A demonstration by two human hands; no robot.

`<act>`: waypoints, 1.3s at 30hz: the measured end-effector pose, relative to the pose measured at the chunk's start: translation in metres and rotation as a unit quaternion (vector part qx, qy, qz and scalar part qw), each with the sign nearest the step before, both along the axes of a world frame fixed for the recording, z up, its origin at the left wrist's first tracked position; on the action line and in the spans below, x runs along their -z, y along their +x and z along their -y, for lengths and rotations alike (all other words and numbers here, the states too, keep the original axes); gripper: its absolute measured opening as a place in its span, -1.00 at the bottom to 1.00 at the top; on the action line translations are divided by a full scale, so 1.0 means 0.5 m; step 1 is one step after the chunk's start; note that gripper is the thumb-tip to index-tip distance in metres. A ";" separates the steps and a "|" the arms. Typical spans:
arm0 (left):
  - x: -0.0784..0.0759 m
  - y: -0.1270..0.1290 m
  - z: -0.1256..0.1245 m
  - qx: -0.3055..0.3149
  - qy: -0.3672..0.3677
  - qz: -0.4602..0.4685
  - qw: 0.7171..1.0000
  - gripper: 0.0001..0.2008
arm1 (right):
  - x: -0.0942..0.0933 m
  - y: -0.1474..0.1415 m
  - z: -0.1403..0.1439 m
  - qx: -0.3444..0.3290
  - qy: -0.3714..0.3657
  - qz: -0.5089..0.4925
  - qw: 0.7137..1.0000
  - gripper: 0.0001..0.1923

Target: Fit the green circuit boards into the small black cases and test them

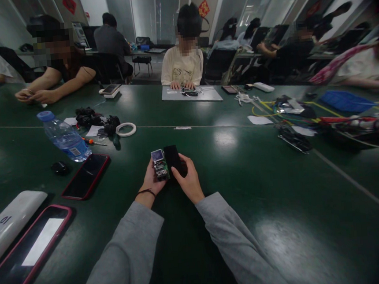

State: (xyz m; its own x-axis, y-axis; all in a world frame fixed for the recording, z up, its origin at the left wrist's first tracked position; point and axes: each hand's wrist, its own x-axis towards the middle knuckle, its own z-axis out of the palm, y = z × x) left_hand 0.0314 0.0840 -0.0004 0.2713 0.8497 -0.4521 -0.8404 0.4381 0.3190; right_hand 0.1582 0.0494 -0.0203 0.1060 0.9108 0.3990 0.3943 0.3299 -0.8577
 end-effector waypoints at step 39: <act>0.002 0.001 0.004 0.029 0.030 -0.018 0.999 -0.65 | 0.001 0.001 -0.001 0.010 0.013 0.004 1.000 -0.49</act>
State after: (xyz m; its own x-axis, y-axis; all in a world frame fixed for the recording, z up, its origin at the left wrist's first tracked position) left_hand 0.0319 0.0822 -0.0015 0.3052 0.8590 -0.4112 -0.8018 0.4647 0.3757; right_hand 0.1587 0.0497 -0.0210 0.1206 0.8975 0.4241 0.4077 0.3448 -0.8455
